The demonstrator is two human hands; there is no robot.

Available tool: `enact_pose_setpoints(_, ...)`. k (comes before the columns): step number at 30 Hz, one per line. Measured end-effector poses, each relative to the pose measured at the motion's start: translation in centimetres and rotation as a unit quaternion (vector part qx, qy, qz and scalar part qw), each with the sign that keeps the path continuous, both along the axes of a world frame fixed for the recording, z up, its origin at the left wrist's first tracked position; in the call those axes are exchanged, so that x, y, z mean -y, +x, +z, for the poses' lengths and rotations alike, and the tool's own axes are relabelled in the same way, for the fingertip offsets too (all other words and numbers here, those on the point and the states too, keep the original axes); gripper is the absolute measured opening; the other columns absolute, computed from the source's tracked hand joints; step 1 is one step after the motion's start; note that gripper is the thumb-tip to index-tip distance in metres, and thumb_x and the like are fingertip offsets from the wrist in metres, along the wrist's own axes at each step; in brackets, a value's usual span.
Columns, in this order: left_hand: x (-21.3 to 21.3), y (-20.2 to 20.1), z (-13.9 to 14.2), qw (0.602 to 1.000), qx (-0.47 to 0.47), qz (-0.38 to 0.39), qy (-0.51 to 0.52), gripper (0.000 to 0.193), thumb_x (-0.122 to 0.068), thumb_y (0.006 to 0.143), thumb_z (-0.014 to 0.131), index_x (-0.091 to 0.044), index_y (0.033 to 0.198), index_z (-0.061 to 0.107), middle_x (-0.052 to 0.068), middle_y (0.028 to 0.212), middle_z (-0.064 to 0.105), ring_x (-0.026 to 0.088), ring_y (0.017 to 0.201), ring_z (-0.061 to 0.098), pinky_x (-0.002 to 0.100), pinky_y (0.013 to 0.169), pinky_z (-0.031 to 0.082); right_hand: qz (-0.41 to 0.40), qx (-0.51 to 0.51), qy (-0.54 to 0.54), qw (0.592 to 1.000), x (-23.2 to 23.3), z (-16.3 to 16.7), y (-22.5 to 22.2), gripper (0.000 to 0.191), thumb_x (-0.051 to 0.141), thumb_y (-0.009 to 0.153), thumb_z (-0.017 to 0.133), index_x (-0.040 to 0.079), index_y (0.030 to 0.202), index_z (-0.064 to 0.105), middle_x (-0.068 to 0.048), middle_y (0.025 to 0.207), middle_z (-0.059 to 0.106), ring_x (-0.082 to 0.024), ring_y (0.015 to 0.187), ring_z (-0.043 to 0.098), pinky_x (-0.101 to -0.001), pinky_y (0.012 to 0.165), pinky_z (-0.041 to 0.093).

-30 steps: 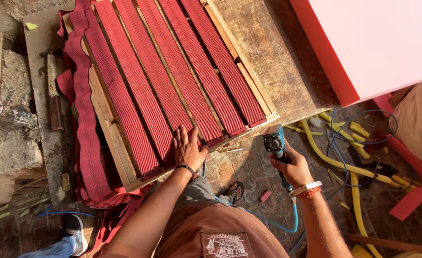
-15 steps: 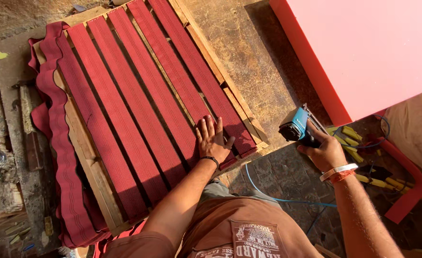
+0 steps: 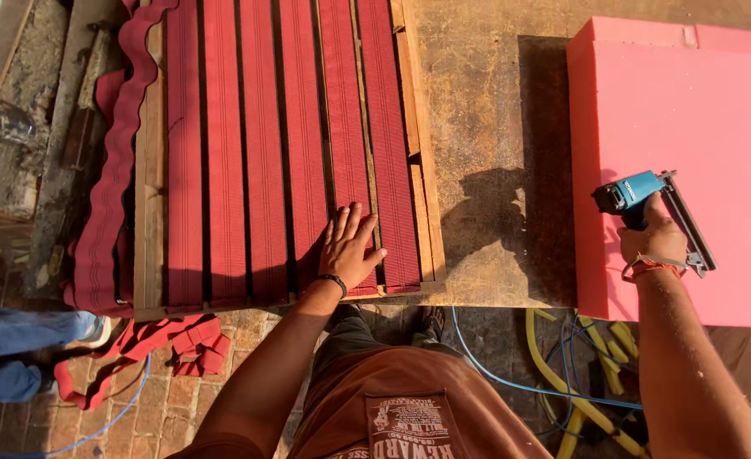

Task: The person weaves red webbing straps across wooden frames, pulling each strap taut and securing it with a pneumatic nail gun. They cut webbing to length with shears and tuck the ends under the frame edges as they build up the woven pattern.

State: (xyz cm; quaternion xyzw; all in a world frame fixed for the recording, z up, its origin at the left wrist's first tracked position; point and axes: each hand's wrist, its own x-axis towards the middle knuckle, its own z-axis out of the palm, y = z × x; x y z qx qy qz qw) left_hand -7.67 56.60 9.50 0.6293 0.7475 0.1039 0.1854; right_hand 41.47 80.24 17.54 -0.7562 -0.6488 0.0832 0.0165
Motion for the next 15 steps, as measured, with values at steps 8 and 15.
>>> enact_pose_setpoints(8,3.8,4.2,0.0,0.99,-0.024,0.111,-0.084,0.082,-0.063,0.098,0.055,-0.03,0.164,0.02,0.005,0.172,-0.006,0.029,0.159,-0.004,0.06,0.123,0.013,0.016,0.011,0.162,0.987,-1.8,-4.9,-0.7,0.062,0.018,0.087,0.078,0.017,0.145,0.057,-0.023,0.137,0.057,-0.043,0.129,0.054,-0.0539,0.105,0.049)
enact_pose_setpoints(15,5.0,4.2,0.9,0.99,-0.007,0.123,-0.071,0.084,-0.061,0.094,0.06,-0.032,0.164,0.023,0.007,0.174,-0.001,0.032,0.16,0.0,0.057,0.127,0.009,0.4,-0.116,0.038,0.908,2.4,-5.7,-21.4,0.044,0.018,0.087,0.081,0.02,0.13,0.073,-0.011,0.154,0.051,-0.031,0.136,0.052,-0.0442,0.11,0.05)
